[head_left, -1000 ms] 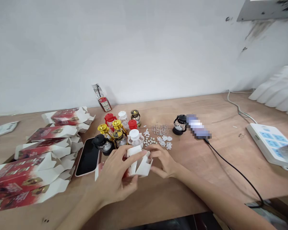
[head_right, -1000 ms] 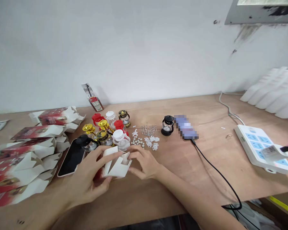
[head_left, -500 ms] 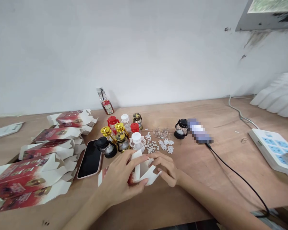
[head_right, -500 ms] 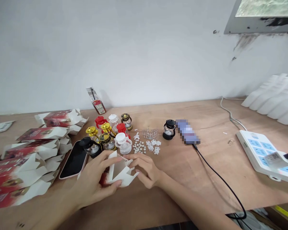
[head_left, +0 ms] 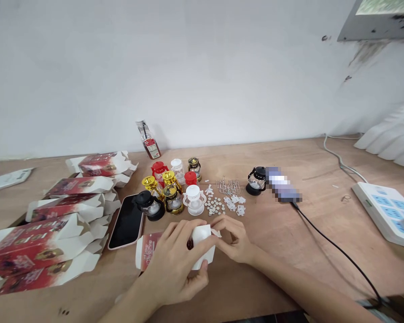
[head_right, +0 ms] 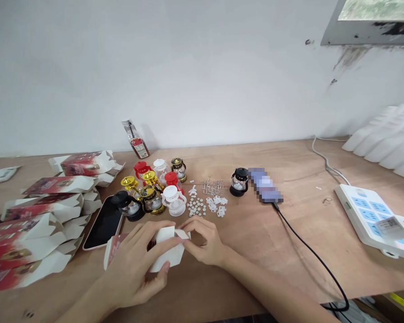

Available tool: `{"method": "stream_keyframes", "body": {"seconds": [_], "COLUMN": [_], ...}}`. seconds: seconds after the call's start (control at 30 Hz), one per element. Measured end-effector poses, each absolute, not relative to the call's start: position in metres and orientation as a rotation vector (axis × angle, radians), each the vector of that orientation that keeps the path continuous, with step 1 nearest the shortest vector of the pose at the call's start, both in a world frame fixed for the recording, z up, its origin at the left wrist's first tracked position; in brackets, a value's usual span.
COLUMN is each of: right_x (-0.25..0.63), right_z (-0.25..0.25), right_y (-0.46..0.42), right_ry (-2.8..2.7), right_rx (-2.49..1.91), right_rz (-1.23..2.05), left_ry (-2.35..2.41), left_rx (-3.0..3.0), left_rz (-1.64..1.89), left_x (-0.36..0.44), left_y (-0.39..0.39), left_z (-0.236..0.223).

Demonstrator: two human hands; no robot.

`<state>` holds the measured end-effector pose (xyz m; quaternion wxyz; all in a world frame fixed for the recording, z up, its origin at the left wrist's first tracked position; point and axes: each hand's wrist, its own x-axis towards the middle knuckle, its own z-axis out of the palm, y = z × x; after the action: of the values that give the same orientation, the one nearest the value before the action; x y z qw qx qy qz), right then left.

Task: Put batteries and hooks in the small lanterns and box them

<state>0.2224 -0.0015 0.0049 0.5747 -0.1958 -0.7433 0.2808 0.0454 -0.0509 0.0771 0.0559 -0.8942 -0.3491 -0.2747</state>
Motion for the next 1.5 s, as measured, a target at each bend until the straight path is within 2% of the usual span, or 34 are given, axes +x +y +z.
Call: {"method": "stream_keyframes", "body": {"seconds": [0.37,0.67,0.97,1.2,1.5], "right_x": [0.224,0.222,0.228,0.228,0.234], "right_z": [0.001,0.000,0.004,0.015,0.020], "right_y": [-0.005,-0.001,0.008,-0.001,-0.004], "right_ry": [-1.651,-1.418,-1.184,-1.204,-1.387], "right_rx": [-0.512,-0.479,-0.477,-0.427,-0.430], "right_rz": [0.806,1.405,1.780,1.602,1.484], "left_ry": [-0.962,-1.099,-1.114,-1.097,-0.957], "left_rx": [-2.679,-2.746,-2.549,-2.530,-2.630], "left_rz": [-0.751,-0.502,-0.624,-0.745,-0.690], "left_x": [0.040,0.032,0.043,0.050,0.046], "left_y": [-0.048,-0.044,-0.052,-0.060,-0.058], "left_z": [0.079,0.085,0.084,0.078,0.081]}}
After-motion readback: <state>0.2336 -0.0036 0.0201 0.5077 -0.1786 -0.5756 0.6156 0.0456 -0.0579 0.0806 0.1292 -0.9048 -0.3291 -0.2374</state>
